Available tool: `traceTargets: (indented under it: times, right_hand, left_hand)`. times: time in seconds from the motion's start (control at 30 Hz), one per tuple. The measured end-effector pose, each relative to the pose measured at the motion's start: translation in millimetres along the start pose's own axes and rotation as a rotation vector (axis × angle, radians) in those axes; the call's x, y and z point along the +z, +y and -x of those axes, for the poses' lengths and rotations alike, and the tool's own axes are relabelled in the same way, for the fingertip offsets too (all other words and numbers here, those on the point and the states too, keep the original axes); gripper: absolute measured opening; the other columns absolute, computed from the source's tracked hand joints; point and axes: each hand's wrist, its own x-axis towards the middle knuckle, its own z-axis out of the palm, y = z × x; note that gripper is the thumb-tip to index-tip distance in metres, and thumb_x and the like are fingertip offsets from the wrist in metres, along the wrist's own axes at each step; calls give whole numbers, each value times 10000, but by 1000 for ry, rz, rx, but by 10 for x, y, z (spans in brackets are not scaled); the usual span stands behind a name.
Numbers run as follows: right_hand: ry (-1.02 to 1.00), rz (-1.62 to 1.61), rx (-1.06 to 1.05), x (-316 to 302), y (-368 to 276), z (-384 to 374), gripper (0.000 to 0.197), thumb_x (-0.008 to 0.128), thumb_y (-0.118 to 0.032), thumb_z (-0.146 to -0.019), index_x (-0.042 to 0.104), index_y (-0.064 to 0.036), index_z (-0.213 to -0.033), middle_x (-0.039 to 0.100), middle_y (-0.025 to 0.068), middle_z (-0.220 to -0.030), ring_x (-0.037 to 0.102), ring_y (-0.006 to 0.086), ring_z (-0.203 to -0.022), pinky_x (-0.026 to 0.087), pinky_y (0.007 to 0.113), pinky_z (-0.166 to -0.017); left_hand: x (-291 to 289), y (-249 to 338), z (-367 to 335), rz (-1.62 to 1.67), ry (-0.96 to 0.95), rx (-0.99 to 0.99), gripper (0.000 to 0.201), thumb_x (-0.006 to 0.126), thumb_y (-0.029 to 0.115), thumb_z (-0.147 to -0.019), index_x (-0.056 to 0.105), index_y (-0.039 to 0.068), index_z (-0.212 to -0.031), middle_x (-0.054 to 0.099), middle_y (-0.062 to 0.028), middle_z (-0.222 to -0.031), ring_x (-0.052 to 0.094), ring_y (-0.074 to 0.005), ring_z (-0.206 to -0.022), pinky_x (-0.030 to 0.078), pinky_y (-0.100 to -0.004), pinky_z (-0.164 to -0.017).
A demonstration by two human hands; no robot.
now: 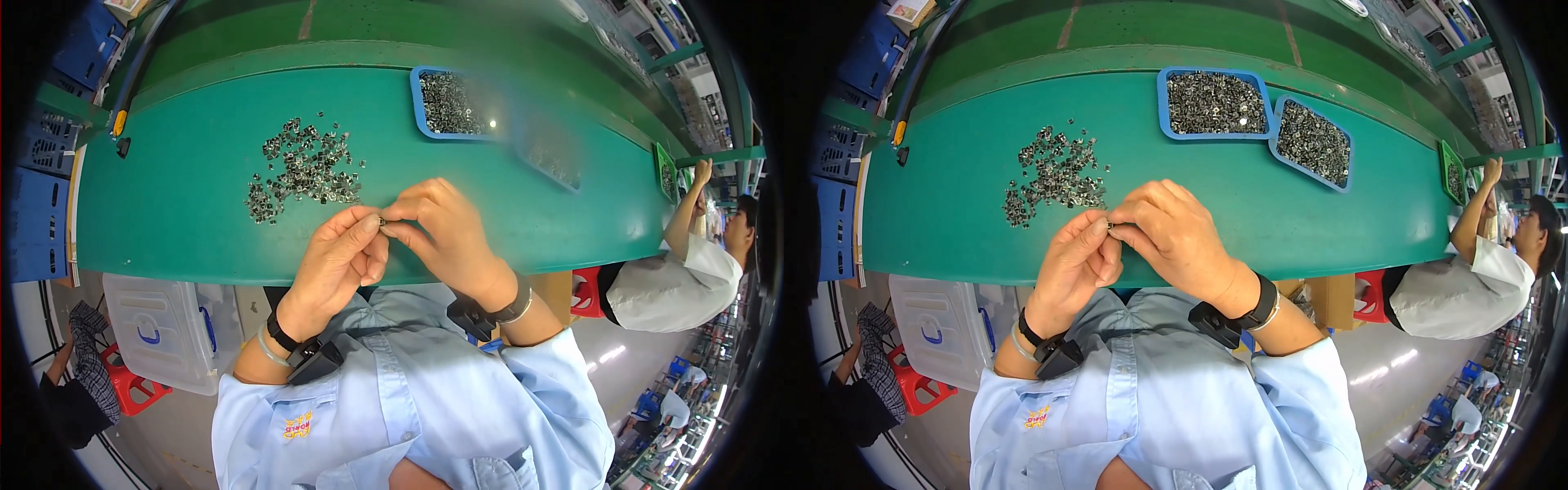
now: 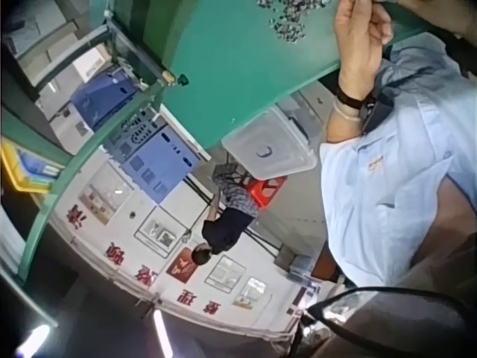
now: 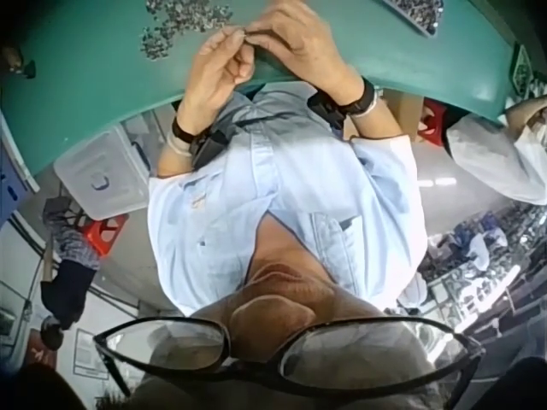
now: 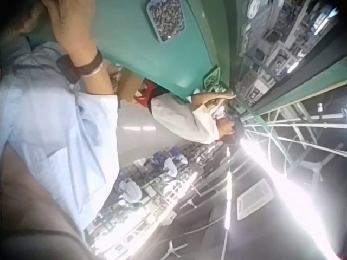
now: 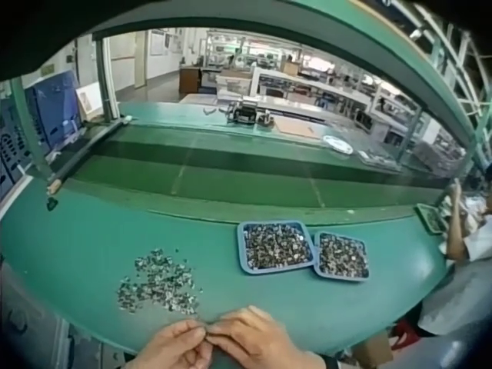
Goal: Inspecting and sorting small metal components on an electronics assembly line.
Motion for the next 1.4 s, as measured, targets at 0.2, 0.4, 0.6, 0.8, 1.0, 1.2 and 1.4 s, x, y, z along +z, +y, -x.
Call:
traceTargets:
  times: [0.2, 0.4, 0.6, 0.8, 1.0, 1.2, 1.4]
  right_hand:
    - [34, 31, -29, 18, 21, 76, 202, 720, -47, -704, 602, -93, -861, 594, 32, -855, 566, 222, -776, 438, 329, -654]
    - [49, -13, -18, 44, -9, 82, 187, 712, -48, -709, 606, -97, -855, 592, 30, -844, 565, 221, -767, 438, 326, -650]
    - [54, -31, -8, 72, -16, 109, 173, 709, -50, -719, 608, -95, -853, 593, 32, -838, 569, 217, -775, 448, 322, -653]
    - [85, -110, 59, 102, -55, 163, 175, 708, -54, -728, 608, -90, -867, 599, 40, -848, 579, 212, -786, 465, 315, -659]
    - [93, -166, 96, 107, -7, 202, 182, 707, -48, -730, 608, -87, -878, 602, 45, -852, 583, 212, -784, 469, 316, -656]
    - [93, -65, -1, 31, 16, 161, 164, 698, -31, -745, 607, -69, -877, 613, 47, -858, 583, 209, -789, 471, 308, -667]
    - [117, -284, 98, 44, -21, 179, 138, 691, -27, -765, 612, -61, -873, 618, 47, -859, 579, 194, -788, 470, 296, -679]
  left_hand:
    - [99, 2, 55, -86, 103, 9, 182, 524, 216, -949, 549, 38, -979, 575, -49, -687, 497, -90, -520, 369, -218, -442]
    - [94, 9, 73, -115, 113, 35, 174, 543, 213, -939, 543, 40, -958, 595, -56, -724, 501, -86, -528, 369, -216, -443]
    - [40, -26, 46, -62, 83, 35, 140, 564, 190, -926, 539, 54, -950, 598, -52, -728, 502, -91, -529, 355, -217, -444]
    - [5, -115, 3, 52, -29, 75, 108, 556, 169, -929, 534, 64, -948, 596, -46, -720, 501, -96, -528, 347, -222, -445]
    - [-32, -114, -21, 24, -49, 64, 96, 552, 157, -930, 525, 65, -935, 591, -46, -713, 505, -96, -535, 350, -226, -447]
    - [109, 4, 10, -169, 39, 74, 114, 530, 176, -943, 521, 64, -928, 580, -50, -698, 493, -97, -523, 350, -233, -444]
    - [122, -37, 13, 59, -52, 19, 157, 511, 215, -953, 525, 62, -920, 575, -60, -686, 469, -116, -494, 341, -247, -437]
